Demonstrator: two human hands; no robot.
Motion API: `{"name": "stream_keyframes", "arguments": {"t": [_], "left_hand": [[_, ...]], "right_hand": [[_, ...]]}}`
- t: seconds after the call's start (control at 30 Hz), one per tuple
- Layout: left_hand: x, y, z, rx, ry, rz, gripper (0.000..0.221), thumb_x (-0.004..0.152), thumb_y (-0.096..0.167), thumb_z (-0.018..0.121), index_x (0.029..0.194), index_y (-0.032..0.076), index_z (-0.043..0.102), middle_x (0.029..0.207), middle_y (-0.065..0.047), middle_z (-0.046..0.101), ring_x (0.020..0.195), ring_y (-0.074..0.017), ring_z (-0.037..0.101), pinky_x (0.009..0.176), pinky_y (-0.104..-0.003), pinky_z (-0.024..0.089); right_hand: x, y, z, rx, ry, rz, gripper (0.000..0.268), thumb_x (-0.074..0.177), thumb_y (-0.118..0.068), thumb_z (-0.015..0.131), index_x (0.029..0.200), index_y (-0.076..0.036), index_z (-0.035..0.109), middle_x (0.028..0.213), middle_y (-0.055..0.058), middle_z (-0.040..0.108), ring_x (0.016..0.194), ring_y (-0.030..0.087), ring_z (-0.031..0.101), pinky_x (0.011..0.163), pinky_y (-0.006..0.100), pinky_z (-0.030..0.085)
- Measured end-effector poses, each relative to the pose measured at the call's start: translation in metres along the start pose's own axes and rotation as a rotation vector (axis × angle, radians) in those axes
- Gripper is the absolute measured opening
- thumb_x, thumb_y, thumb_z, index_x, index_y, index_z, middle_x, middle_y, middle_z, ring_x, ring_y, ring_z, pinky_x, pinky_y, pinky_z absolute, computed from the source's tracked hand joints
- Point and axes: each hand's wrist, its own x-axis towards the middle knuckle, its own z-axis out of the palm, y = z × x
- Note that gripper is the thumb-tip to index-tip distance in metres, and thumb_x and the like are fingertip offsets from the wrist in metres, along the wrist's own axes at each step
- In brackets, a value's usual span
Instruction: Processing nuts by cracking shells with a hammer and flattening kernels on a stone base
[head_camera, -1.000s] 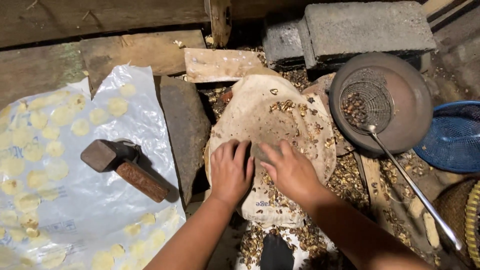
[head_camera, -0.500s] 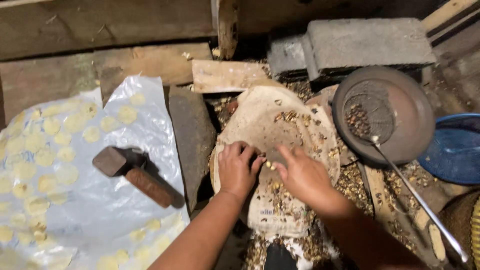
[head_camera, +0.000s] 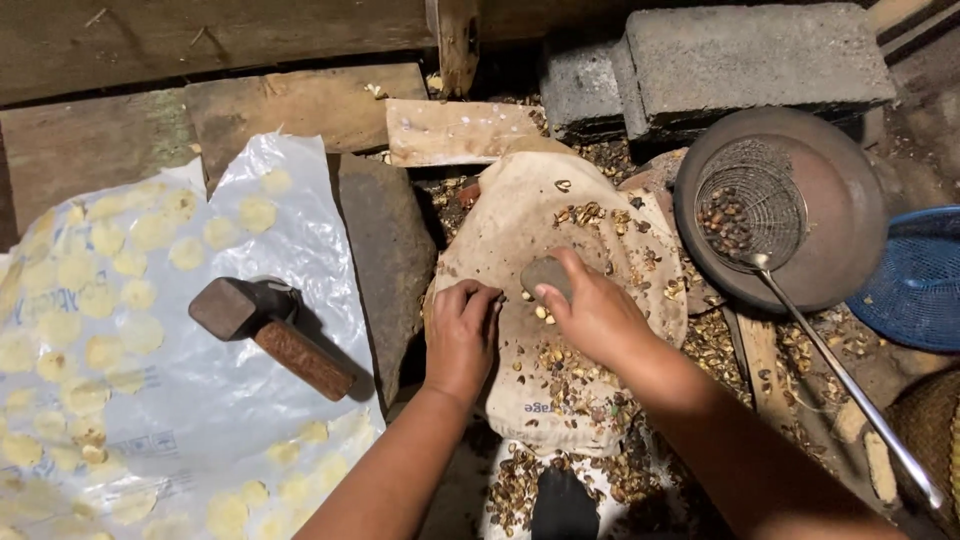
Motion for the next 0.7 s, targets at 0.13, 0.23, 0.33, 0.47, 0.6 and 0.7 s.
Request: {"name": "stream_keyframes", "arguments": {"t": [0.13,0.23,0.33,0.47,0.6,0.7], "left_hand": [[0.010,-0.016,0.019,-0.075,0.020,-0.064,0.012,0.093,0.025,0.074,0.103,0.020,0.072,0.104,-0.003,0.062,0.106,-0.0297,0.060,0.087,-0.041,0.053],[0.013,-0.021,0.033,-0.027,-0.021,-0.087,0.015,0.088,0.036,0.077,0.100,0.028,0.074,0.104,0.001,0.061,0.106,-0.0262,0.058,0.090,-0.041,0.049],[0.015,-0.013,0.027,0.021,-0.085,-0.114,0.018,0.086,0.039,0.078,0.101,0.032,0.073,0.107,0.002,0.059,0.108,-0.0263,0.056,0.091,-0.042,0.045],[-0.001,-0.007,0.013,0.124,-0.048,-0.071,0.043,0.094,0.031,0.066,0.136,0.021,0.061,0.123,-0.010,0.058,0.117,-0.0336,0.056,0.097,-0.048,0.045],[-0.005,-0.017,0.010,0.082,-0.023,-0.023,0.042,0.092,0.019,0.067,0.134,0.021,0.063,0.115,-0.007,0.060,0.111,-0.0320,0.058,0.092,-0.045,0.047],[-0.010,-0.009,0.002,0.015,-0.081,-0.047,0.035,0.095,0.014,0.065,0.129,0.021,0.067,0.112,-0.007,0.063,0.109,-0.0315,0.061,0.093,-0.045,0.049]], "right_hand": [[0.001,-0.003,-0.004,-0.093,-0.046,0.004,0.049,0.101,-0.033,0.053,0.146,-0.018,0.043,0.121,0.031,0.066,0.107,0.047,0.069,0.088,0.057,0.056],[-0.019,-0.017,-0.014,-0.161,-0.037,0.007,0.048,0.102,-0.032,0.052,0.148,-0.024,0.043,0.118,0.027,0.067,0.093,0.041,0.073,0.078,0.049,0.060],[-0.026,-0.023,-0.017,-0.187,0.001,-0.003,0.048,0.101,-0.036,0.053,0.146,-0.024,0.044,0.113,0.026,0.065,0.088,0.044,0.072,0.074,0.053,0.059],[-0.022,-0.016,0.008,-0.240,0.124,-0.280,0.047,0.100,-0.040,0.054,0.143,-0.024,0.049,0.111,0.023,0.061,0.092,0.051,0.070,0.074,0.059,0.059],[-0.020,-0.025,-0.005,-0.173,0.055,-0.243,0.043,0.101,-0.036,0.051,0.142,-0.021,0.053,0.113,0.027,0.062,0.095,0.052,0.069,0.080,0.062,0.059],[-0.006,-0.011,-0.002,-0.073,0.148,-0.229,0.049,0.100,-0.033,0.056,0.143,-0.010,0.049,0.116,0.030,0.063,0.106,0.054,0.065,0.084,0.062,0.055]]}}
